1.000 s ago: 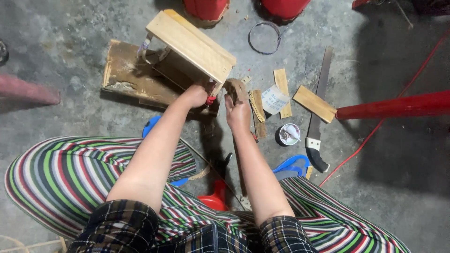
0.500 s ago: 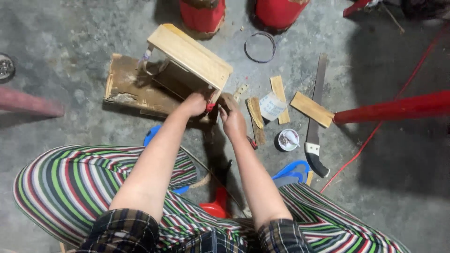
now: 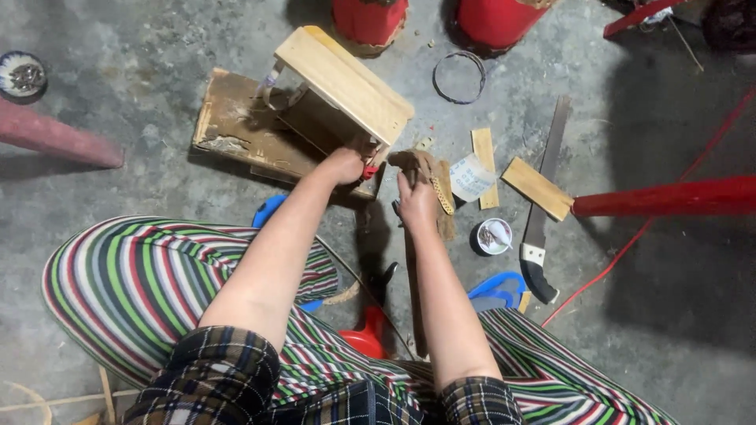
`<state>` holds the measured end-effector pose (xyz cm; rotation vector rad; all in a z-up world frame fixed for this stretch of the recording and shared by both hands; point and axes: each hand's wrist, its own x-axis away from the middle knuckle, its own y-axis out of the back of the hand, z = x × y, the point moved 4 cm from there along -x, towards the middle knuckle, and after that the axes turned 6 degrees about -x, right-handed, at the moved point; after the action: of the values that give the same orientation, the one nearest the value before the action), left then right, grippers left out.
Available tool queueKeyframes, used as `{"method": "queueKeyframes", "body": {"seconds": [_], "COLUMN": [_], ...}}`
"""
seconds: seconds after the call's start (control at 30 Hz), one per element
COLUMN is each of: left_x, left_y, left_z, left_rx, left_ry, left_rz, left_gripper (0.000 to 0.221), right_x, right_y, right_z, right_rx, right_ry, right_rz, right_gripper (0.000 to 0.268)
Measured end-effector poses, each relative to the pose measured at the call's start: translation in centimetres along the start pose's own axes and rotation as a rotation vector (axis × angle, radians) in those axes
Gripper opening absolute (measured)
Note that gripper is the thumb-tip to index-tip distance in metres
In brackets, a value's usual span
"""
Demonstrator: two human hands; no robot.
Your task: Assembling a small wooden box using a hammer and clamps on the floor.
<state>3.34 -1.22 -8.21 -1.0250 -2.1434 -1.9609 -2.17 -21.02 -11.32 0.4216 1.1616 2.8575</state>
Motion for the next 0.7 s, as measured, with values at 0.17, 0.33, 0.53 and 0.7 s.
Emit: {"method": "queueKeyframes", "body": {"seconds": [0.17,0.33,0.53,0.7], "left_x": [4.1,3.5,2.6,4.2], "left_y": [6.8,4.7,3.5,5.4], "left_z": [-1.8,-0.8,-0.3,-0.9], "left_rx": [0.217,0.602,0.689,0.511], "left_ry": [0.074,0.235,0.255,0.214], "left_rz": [0.028,0.009,0.014,0.097], "left_gripper": [0.055,0.073,0.074,0.064], "right_x": [2.9,2.3,1.6,1.1], "right_y": [6.7,5.4,3.2,3.3], "right_z": [13.9,13.0,10.3,8.4], "right_rx": [-0.104,0.039,-0.064,-0.180], "right_ry": [0.082,0.024,0.164,0.137], "right_rz": [0.080,-0.024,0.038,-0.027], "right_gripper": [0.052,0.060,0.049,0.052]}}
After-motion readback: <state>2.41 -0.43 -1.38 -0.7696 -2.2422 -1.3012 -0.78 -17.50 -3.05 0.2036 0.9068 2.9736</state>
